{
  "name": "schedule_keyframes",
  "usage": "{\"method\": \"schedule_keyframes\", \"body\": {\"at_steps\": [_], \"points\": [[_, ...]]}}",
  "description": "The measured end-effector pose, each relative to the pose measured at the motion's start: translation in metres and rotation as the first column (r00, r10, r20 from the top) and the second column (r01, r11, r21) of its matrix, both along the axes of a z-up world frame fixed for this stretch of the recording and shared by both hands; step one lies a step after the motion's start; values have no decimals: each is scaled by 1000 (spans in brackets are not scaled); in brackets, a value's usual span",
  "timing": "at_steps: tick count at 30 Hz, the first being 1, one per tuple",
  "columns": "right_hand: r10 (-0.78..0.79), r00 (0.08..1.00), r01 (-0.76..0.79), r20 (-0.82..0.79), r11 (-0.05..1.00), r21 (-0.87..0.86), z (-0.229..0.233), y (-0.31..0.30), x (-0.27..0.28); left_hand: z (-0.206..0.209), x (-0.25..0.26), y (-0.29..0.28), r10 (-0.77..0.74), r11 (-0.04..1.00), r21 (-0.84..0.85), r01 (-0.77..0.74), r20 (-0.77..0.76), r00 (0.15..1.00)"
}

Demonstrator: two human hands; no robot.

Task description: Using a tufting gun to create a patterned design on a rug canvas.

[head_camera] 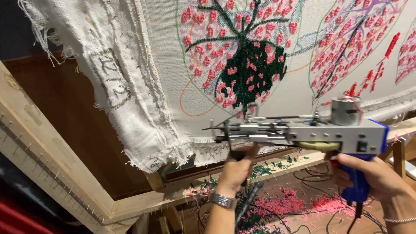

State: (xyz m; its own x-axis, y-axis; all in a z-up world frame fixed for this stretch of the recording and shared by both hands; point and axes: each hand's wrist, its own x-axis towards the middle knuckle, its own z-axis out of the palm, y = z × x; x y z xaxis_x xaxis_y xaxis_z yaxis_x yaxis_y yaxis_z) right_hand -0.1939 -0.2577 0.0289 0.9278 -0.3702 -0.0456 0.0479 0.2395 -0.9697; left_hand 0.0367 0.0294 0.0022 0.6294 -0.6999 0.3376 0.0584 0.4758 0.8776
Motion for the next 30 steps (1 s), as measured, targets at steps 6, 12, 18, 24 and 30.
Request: {"method": "schedule_keyframes", "body": {"at_steps": [6,12,18,24,30], "points": [[-59,989,62,138,998,-15,-66,-74,-27,7,-28,-37,0,989,146,3,-17,1000],[-151,978,153,146,988,-2,-70,-88,-49,11,-43,-65,-48,997,62,47,19,999],[-214,962,227,171,972,-56,-62,-81,-56,33,-52,-69,-72,992,106,68,36,997],[-267,950,284,160,954,-92,-60,-81,-58,25,-48,-75,-92,995,53,89,59,994],[-269,949,291,165,948,-129,-66,-87,-57,30,-54,-73,8,984,174,-39,174,985]]}}
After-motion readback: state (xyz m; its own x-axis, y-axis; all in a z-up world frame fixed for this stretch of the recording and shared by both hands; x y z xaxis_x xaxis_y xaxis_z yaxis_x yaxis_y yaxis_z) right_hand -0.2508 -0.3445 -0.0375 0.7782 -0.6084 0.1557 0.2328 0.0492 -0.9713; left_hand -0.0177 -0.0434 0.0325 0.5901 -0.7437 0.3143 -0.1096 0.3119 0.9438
